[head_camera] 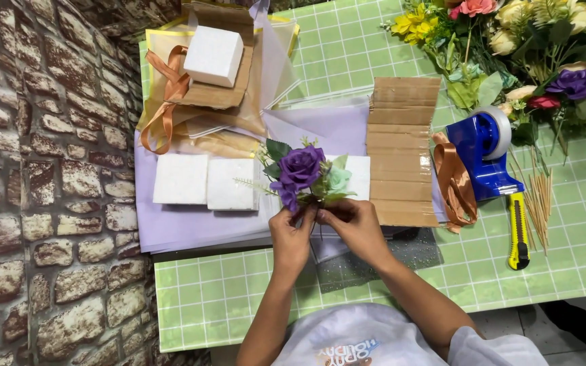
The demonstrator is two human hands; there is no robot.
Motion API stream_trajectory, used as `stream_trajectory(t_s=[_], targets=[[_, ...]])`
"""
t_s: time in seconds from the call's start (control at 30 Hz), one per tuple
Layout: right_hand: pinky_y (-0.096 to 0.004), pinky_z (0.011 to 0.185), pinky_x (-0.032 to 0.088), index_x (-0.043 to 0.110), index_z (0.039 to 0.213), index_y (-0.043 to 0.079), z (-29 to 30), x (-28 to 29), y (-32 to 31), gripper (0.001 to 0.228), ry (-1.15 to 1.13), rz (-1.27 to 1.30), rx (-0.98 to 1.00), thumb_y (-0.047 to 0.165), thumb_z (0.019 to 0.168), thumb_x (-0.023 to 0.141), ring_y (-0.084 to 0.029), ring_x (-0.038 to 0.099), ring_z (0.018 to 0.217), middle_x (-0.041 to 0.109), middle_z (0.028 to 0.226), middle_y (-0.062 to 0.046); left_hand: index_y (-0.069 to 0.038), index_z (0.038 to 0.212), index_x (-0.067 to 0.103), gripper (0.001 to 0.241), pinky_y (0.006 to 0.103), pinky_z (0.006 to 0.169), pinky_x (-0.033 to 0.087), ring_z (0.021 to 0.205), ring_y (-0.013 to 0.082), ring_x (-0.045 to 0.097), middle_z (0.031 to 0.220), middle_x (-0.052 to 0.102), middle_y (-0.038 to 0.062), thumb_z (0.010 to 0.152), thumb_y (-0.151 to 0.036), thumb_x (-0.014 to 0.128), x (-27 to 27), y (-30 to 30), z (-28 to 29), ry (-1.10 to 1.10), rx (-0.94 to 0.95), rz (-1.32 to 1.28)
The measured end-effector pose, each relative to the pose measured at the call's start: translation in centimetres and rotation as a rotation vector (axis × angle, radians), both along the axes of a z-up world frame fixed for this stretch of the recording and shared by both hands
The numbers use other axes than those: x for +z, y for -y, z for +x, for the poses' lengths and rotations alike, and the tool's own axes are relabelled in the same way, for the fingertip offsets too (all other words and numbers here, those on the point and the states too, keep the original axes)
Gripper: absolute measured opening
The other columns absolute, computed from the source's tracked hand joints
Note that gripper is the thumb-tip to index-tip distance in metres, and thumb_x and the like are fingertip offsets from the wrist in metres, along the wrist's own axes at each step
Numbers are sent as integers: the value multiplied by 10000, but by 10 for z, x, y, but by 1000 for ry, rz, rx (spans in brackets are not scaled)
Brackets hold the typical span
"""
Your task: The person inserts wooden skewers into a white foam block and then places a small teddy bear onto the skewers. They adjust the bear's position to secure it on the foam base.
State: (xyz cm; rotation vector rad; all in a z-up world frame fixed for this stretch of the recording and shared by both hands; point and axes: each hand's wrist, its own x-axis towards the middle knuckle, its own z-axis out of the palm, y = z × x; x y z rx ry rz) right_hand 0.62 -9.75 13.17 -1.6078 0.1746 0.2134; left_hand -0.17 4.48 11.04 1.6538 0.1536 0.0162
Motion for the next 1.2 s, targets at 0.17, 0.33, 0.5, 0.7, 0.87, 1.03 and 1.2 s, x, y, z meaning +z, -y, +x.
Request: stream_trajectory(t_s=[0.17, 0.33, 0.5, 0.7, 0.87, 1.03, 1.2], targets=[[-358, 749, 652, 723, 1038, -127, -6, -13, -12, 292, -79, 100, 11, 78, 851, 814, -244, 754, 805, 763, 868, -266, 27, 1130, 712, 212, 367, 904, 556, 955, 190, 640, 987, 747, 156, 992, -78, 590, 7, -12, -4, -65, 11, -201], [-315, 689, 645, 745, 974, -113, -2, -6, -21, 251, -24, 82, -12, 89, 848, 824, -197, 744, 724, 767, 811, -235, 57, 1293, 626, 329, 394, 820, 619, 824, 253, 724, 844, 677, 139, 1057, -90, 450, -13, -46, -17, 13, 204, -274], [-311, 536, 579, 765, 891, -31, 2, -16, -54, 124, 349, -414, 220, 91, 887, 787, -308, 754, 630, 742, 693, -207, 35, 1285, 641, 289, 419, 798, 642, 778, 261, 728, 866, 622, 133, 1048, -71, 515, -2, -65, -25, 223, 452, -109], [-439, 678, 620, 767, 1064, 51, -5, -21, -51, 211, 212, -456, 443, 176, 1000, 608, -414, 749, 785, 764, 838, -212, 51, 1127, 692, 196, 372, 763, 665, 874, 311, 756, 1116, 662, 171, 984, 42, 558, 12, -54, -27, 290, 463, -95], [-372, 743, 639, 805, 1011, 45, -11, 29, -1, 155, 151, -126, 277, 113, 889, 738, -282, 792, 796, 803, 855, -177, 22, 1022, 760, 145, 415, 889, 612, 1032, 309, 708, 1057, 657, 143, 904, 23, 675, 11, -10, -22, 173, 277, -214], [-318, 709, 641, 827, 917, 45, -23, 10, 44, 103, 175, -177, 159, 90, 824, 817, -202, 780, 756, 811, 823, -130, -115, 1029, 814, 197, 318, 841, 589, 845, 142, 714, 866, 682, 36, 861, -29, 760, 17, 38, -14, 86, 3, -92], [-304, 665, 619, 850, 869, 89, -34, 5, 81, 77, 228, -299, -82, 83, 793, 838, -154, 762, 680, 796, 701, -87, -71, 1121, 763, 290, 363, 855, 540, 885, 189, 687, 926, 696, 85, 868, -208, 796, 8, 68, -6, 144, -205, -34]])
